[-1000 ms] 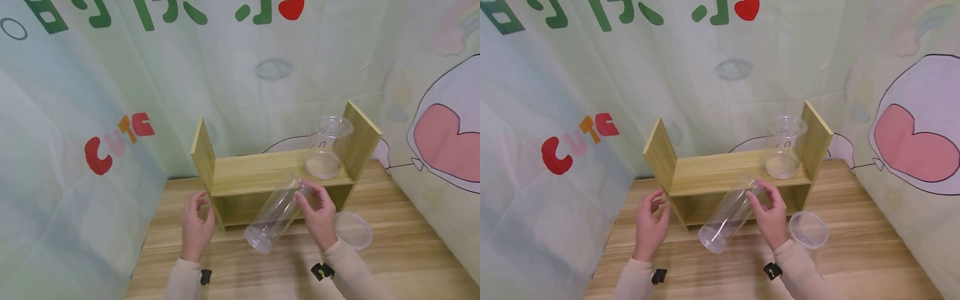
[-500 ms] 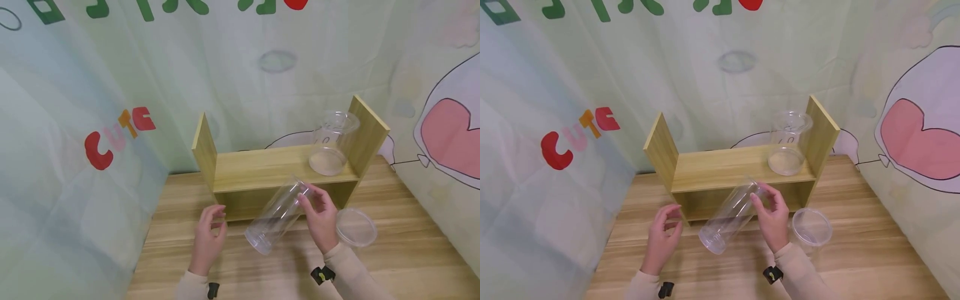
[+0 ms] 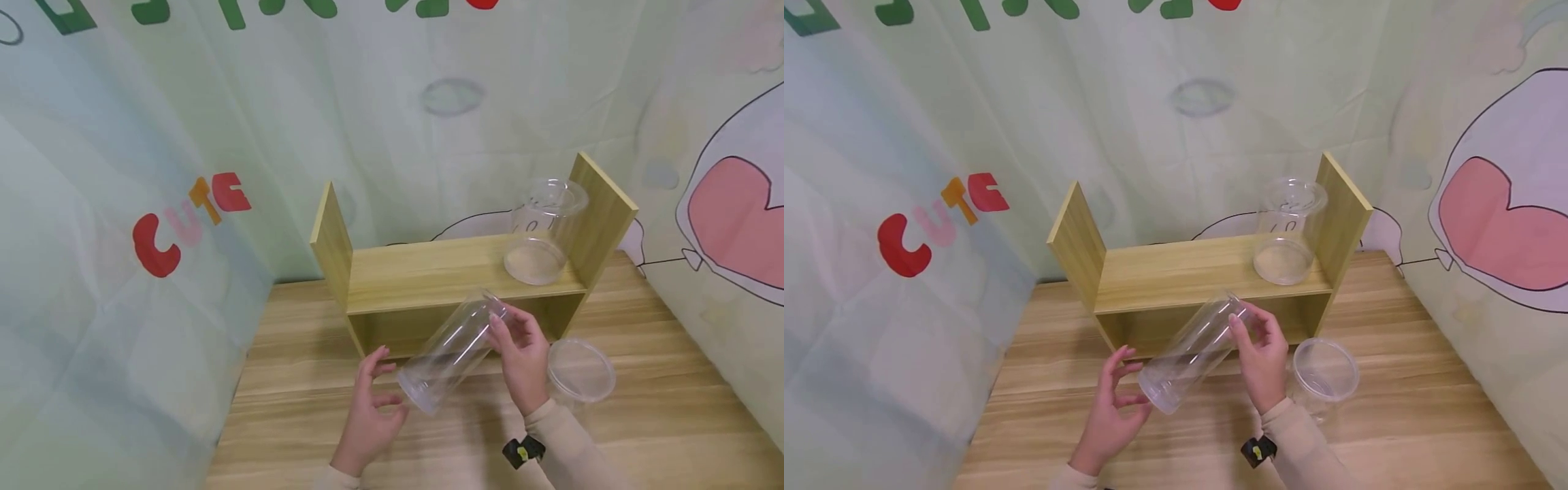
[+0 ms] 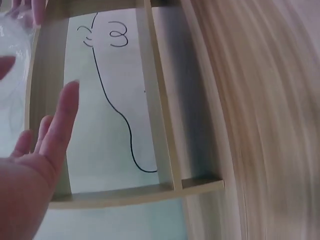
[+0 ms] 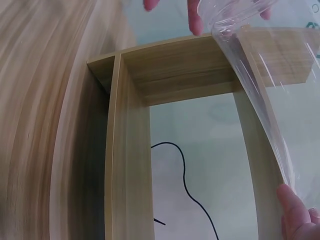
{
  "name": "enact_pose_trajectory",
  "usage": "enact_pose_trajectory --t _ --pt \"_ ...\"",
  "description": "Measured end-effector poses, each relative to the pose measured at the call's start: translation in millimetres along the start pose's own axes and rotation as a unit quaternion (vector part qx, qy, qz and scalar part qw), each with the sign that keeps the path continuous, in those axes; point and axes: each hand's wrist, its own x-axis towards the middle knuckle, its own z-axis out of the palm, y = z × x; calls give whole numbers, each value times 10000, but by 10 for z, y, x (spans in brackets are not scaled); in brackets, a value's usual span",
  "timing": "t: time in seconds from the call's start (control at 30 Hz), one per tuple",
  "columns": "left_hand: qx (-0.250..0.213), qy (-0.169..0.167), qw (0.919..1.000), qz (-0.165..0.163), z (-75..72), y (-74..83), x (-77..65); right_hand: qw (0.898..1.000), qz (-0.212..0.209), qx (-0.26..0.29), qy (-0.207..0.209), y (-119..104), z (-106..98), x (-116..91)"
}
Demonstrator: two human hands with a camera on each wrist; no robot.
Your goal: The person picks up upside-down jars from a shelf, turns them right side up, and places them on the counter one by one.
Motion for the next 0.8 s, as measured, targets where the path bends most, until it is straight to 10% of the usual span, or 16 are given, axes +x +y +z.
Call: enact_pose_trajectory --t 0.37,0.8 --pt "-1371 -20 9894 468 279 -159 -143 9953 798 -273 471 -788 431 -119" --pt "-2382 652 9641 977 326 -385 -175 9986 300 217 388 -394 305 -255"
